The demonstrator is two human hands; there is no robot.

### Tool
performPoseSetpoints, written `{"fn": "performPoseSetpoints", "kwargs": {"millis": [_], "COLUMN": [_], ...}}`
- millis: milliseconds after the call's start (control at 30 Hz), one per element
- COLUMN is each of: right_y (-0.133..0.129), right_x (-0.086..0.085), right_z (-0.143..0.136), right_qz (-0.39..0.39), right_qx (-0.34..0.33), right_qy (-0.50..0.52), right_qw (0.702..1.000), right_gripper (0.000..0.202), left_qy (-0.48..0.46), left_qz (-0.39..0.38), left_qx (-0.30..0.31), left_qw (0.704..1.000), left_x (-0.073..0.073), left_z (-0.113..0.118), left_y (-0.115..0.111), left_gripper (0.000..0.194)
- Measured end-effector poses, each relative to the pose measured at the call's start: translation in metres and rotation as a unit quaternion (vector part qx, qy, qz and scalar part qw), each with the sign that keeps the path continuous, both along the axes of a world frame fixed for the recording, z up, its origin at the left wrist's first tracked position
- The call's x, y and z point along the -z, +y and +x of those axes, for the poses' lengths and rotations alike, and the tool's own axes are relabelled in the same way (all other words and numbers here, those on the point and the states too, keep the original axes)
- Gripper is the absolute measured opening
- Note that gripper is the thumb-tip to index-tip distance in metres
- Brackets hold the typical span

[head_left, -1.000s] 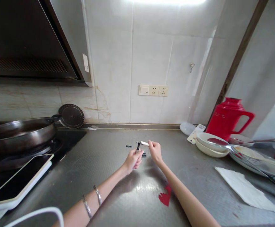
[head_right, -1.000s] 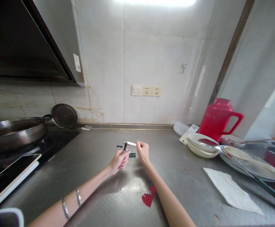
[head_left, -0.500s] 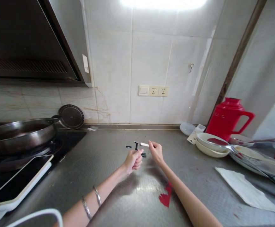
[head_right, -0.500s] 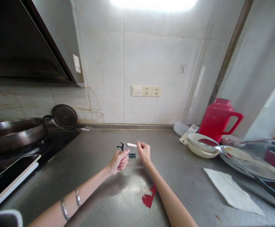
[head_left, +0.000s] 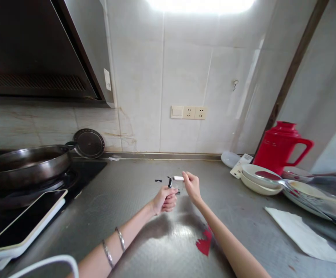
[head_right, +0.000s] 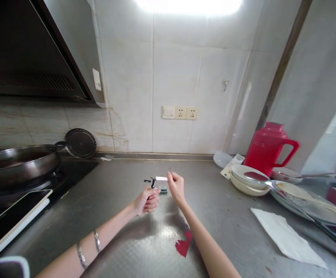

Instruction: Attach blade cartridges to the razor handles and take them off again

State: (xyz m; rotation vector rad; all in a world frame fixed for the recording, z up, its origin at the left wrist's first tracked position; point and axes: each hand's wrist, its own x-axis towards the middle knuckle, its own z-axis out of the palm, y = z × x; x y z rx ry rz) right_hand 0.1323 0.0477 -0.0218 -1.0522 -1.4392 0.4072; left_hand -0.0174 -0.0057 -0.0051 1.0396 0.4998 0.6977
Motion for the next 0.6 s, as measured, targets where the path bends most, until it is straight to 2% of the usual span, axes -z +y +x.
{"fn": "performPoseSetpoints", "kwargs": {"millis": [100, 200, 433, 600], "right_y": [0.0018, 0.0053, 0.0012, 0.0059], "right_x": [0.0023, 0.0059, -0.0028, 0.0059], "right_z": [-0.0008, 0.0048, 0.002, 0.0086], "right_qz": [0.009, -0.004, 0.011, -0.004], "right_qx": [-0.009, 0.01, -0.004, 0.027], "right_qy": [-0.021, -0.042, -0.037, -0.043], "right_qw": [1.0, 0.999, 0.999, 0.999], "right_gripper": [0.038, 0.038, 0.039, 0.041], "left_qy": [0.012, 0.012, 0.064, 0.109], "left_qz": [0.011, 0.042, 0.1, 0.146], "left_qx": [-0.01, -0.037, -0.067, -0.08], "left_qw": [1.0, 0.998, 0.991, 0.98], "left_x": [0.002, 0.002, 0.0012, -0.0016], "left_z": [0.0001, -0.0004, -0.0002, 0.0011], "left_y": [0.0017, 0.0038, 0.0049, 0.0039], "left_gripper": [0.045, 0.045, 0.045, 0.045]}}
